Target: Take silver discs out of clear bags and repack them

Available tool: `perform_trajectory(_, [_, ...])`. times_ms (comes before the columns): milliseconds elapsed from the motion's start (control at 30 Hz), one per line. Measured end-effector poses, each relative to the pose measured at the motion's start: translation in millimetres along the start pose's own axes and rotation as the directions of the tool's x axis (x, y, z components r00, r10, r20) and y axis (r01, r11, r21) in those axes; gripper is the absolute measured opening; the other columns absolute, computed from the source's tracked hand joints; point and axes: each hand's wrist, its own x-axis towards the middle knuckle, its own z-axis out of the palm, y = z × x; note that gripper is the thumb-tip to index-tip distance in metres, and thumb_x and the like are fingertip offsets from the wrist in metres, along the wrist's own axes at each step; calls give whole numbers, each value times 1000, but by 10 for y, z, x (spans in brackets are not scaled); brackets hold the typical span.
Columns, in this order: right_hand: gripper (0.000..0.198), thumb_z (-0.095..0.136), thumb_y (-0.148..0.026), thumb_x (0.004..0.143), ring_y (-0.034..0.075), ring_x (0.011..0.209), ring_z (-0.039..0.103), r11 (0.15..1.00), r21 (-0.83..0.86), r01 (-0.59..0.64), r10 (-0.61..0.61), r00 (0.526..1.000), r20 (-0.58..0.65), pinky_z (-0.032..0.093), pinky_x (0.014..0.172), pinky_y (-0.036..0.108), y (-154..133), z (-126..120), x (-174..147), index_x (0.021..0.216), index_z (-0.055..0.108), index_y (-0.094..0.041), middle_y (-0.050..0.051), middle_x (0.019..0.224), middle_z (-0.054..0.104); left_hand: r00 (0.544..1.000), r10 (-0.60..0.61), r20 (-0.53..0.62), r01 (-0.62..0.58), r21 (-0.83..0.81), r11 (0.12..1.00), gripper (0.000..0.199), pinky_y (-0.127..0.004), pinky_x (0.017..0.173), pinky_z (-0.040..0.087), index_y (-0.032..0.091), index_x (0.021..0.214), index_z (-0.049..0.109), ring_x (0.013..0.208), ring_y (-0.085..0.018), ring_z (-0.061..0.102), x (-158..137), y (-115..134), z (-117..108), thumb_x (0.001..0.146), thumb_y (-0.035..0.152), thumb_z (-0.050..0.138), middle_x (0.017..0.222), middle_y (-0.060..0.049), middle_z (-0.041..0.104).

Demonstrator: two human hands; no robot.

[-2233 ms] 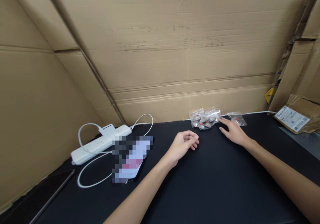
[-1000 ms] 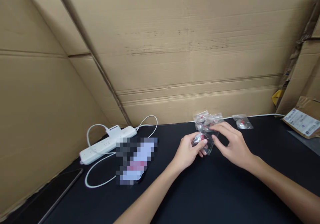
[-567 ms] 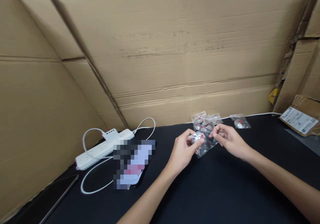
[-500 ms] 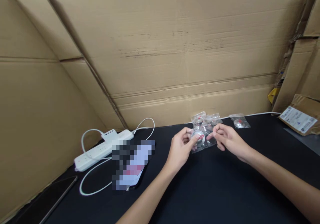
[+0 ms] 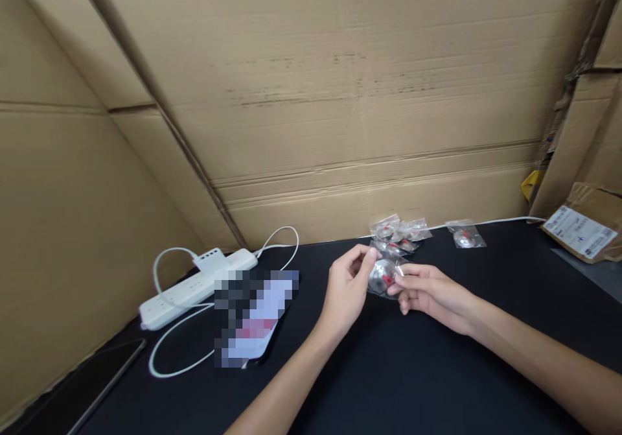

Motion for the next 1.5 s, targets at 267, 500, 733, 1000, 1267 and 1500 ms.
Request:
perform_trajectory(267, [23, 77, -28, 75, 11, 69, 59, 989, 146, 16, -9, 999, -44, 47, 69, 26, 22, -13, 28, 87, 63, -14, 3, 78, 63, 996, -79, 51, 86, -160, 983, 27, -27, 71, 52, 17, 100, 66, 75, -15, 61, -4, 114, 17, 77, 30, 71, 88, -4, 64])
perform_trajectory(500, [27, 79, -32, 74, 8, 61, 47, 995, 72, 71, -62, 990, -130, 44, 59, 25, 9, -9, 20, 86, 61, -15, 0, 79, 56, 995, -95, 2, 95, -120, 988, 18, -27, 71, 53, 14, 91, 66, 80, -17, 62, 22, 69, -13, 79, 27, 68, 89, -6, 65])
perform_trajectory(733, [28, 74, -37, 78, 8, 50, 49, 1000, 11, 12, -11, 996, -91, 49, 55, 29, -30, 5, -12, 84, 57, -16, -2, 67, 55, 949, -162, 269, 197, -111, 974, 25, -30, 63, 56, 13, 95, 67, 73, -17, 62, 21, 55, -5, 82, 34, 65, 89, -8, 67])
perform_trajectory(1000, [28, 76, -35, 78, 5, 48, 41, 1000, 28, 13, -11, 998, -60, 43, 49, 23, -50, -37, -9, 91, 61, -15, -4, 65, 51, 926, -274, 258, 340, -257, 905, 29, -34, 72, 57, 13, 96, 63, 72, -17, 66, 28, 12, -64, 71, 23, 75, 82, -6, 69])
perform_trajectory(1267, [27, 77, -33, 77, 7, 53, 45, 998, 55, 9, -5, 996, -89, 43, 51, 25, -34, -80, 5, 80, 59, -14, -3, 67, 50, 912, -343, 224, 396, -268, 878, 20, -35, 67, 58, 15, 81, 58, 68, -17, 66, 41, -55, -59, 77, 30, 70, 73, -4, 65])
perform_trajectory(1500, [27, 79, -28, 74, 5, 50, 42, 999, 30, -27, 28, 999, -19, 38, 50, 23, -85, -45, -33, 88, 59, -16, -5, 64, 51, 965, -223, 141, 249, -204, 947, 26, -30, 54, 56, 14, 80, 57, 53, -14, 61, 16, -41, -12, 76, 36, 72, 60, -1, 62])
